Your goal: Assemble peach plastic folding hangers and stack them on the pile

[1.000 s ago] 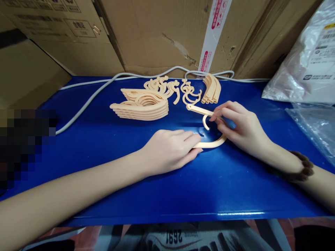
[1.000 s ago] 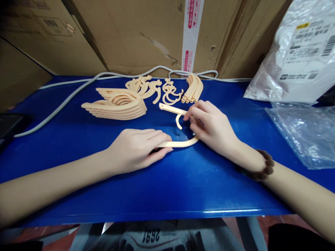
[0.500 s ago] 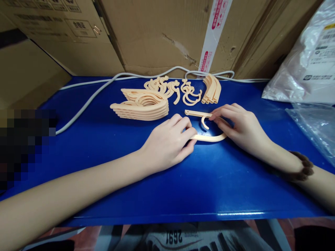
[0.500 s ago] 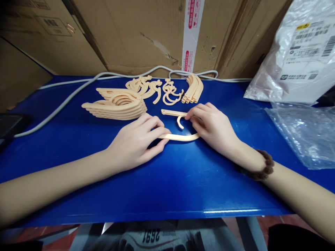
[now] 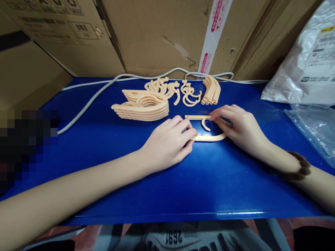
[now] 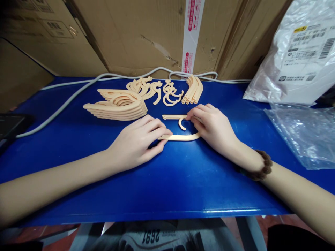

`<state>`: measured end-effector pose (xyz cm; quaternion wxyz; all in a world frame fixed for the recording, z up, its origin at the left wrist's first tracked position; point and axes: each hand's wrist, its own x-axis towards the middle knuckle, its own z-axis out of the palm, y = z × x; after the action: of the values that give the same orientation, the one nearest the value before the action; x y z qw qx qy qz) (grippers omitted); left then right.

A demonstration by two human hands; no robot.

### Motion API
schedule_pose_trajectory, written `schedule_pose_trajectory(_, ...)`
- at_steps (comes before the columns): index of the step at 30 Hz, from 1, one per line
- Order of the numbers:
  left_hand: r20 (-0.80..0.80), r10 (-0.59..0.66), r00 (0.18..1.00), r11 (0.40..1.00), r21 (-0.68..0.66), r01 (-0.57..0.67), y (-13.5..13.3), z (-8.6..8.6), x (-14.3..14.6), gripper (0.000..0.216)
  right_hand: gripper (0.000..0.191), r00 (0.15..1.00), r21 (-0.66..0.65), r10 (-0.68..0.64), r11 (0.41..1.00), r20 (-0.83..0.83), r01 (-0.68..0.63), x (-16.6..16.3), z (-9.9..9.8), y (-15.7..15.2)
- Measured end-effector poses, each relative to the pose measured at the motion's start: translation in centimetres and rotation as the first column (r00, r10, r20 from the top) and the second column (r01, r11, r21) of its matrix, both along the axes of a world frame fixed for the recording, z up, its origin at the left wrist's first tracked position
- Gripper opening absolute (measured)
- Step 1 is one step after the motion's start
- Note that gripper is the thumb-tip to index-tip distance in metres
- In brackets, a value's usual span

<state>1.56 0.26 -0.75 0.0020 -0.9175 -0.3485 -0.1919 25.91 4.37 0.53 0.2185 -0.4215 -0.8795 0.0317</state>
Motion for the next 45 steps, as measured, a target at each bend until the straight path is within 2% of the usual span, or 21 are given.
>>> schedule_pose_trajectory(4, -0.016, 0.007, 1.000, 1.000, 0.013, -0.007, -0.1, -0.1, 0.0, 0.025, 0.015, 1.000, -0.012, -0.009, 1.000, 0.012, 0.009, 0.0, 0.1, 0.0)
schedule_pose_trajectory(7, -0.041, 0.026, 0.999, 0.999, 0.045, -0.024, -0.3, 0.7, 0.0, 0.025, 0.016, 1.000, 0.029, 0.022, 0.999, 0.007, -0.022, -0.1, 0.4, -0.3)
schedule_pose_trajectory(11, -0.069, 0.109, 0.992, 0.990, 0.096, -0.102, 0.4, 3.8, -0.5, 0.027, 0.021, 0.990, 0.109, 0.131, 0.985, 0.052, -0.136, -0.8, 1.0, -1.5)
schedule_pose_trajectory(14, -0.058, 0.251, 0.966, 0.966, 0.085, -0.246, 2.5, 6.9, -1.1, 0.028, 0.027, 0.965, 0.134, 0.226, 0.961, 0.130, -0.243, -1.3, 1.1, -2.4)
schedule_pose_trajectory(16, -0.068, 0.379, 0.923, 0.924, 0.077, -0.374, 4.5, 8.4, -1.5, 0.041, 0.030, 0.954, 0.132, 0.256, 0.952, 0.157, -0.277, -1.5, 0.9, -2.8)
schedule_pose_trajectory(17, -0.093, 0.406, 0.909, 0.914, 0.057, -0.402, 5.6, 9.0, -1.7, 0.051, 0.031, 0.951, 0.126, 0.263, 0.950, 0.161, -0.284, -1.6, 0.8, -2.8)
schedule_pose_trajectory(18, -0.127, 0.378, 0.917, 0.926, 0.040, -0.376, 6.8, 9.3, -1.8, 0.063, 0.031, 0.950, 0.118, 0.268, 0.950, 0.163, -0.288, -1.6, 0.6, -2.8)
schedule_pose_trajectory(20, -0.187, 0.369, 0.910, 0.929, 0.042, -0.368, 9.2, 9.5, -1.6, 0.082, 0.029, 0.947, 0.098, 0.275, 0.951, 0.163, -0.293, -1.5, 0.4, -2.6)
schedule_pose_trajectory(22, -0.291, 0.398, 0.870, 0.913, 0.032, -0.407, 11.2, 9.1, -1.2, 0.081, 0.026, 0.945, 0.074, 0.287, 0.951, 0.158, -0.301, -1.3, 0.2, -2.3)
schedule_pose_trajectory(23, -0.357, 0.442, 0.823, 0.890, 0.057, -0.452, 12.0, 8.9, -1.0, 0.080, 0.024, 0.943, 0.062, 0.294, 0.950, 0.153, -0.306, -1.2, 0.2, -2.2)
schedule_pose_trajectory(25, -0.433, 0.454, 0.778, 0.883, 0.102, -0.459, 12.9, 8.4, -0.6, 0.071, 0.023, 0.939, 0.039, 0.315, 0.946, 0.137, -0.323, -1.1, 0.2, -2.2)
schedule_pose_trajectory(28, -0.474, 0.433, 0.767, 0.900, 0.180, -0.396, 13.4, 8.1, -0.4, 0.074, 0.023, 0.930, 0.008, 0.349, 0.936, 0.113, -0.352, -1.2, 0.3, -2.2)
schedule_pose_trajectory(30, -0.508, 0.418, 0.753, 0.905, 0.156, -0.396, 13.8, 8.0, -0.4, 0.077, 0.022, 0.925, -0.002, 0.365, 0.930, 0.106, -0.367, -1.3, 0.5, -2.3)
schedule_pose_trajectory(34, -0.475, 0.462, 0.749, 0.871, 0.086, -0.483, 15.9, 7.5, -0.2, 0.067, 0.021, 0.925, 0.014, 0.364, 0.930, 0.112, -0.367, -1.6, 0.7, -2.4)
schedule_pose_trajectory(37, -0.493, 0.478, 0.727, 0.842, 0.020, -0.540, 17.7, 6.8, 0.1, 0.039, 0.019, 0.927, 0.065, 0.356, 0.929, 0.115, -0.365, -1.7, 0.7, -2.6)
schedule_pose_trajectory(39, -0.491, 0.469, 0.734, 0.837, -0.018, -0.547, 18.5, 6.5, 0.1, 0.027, 0.018, 0.938, 0.108, 0.329, 0.934, 0.112, -0.341, -1.6, 0.6, -2.7)
schedule_pose_trajectory(42, -0.455, 0.462, 0.762, 0.843, -0.041, -0.536, 18.5, 6.6, -0.4, 0.025, 0.019, 0.953, 0.110, 0.275, 0.951, 0.126, -0.289, -1.5, 0.4, -2.9)
schedule_pose_trajectory(45, -0.397, 0.453, 0.798, 0.859, -0.045, -0.510, 17.2, 7.5, -0.9, 0.029, 0.020, 0.953, 0.070, 0.274, 0.956, 0.133, -0.284, -1.4, 0.2, -3.0)
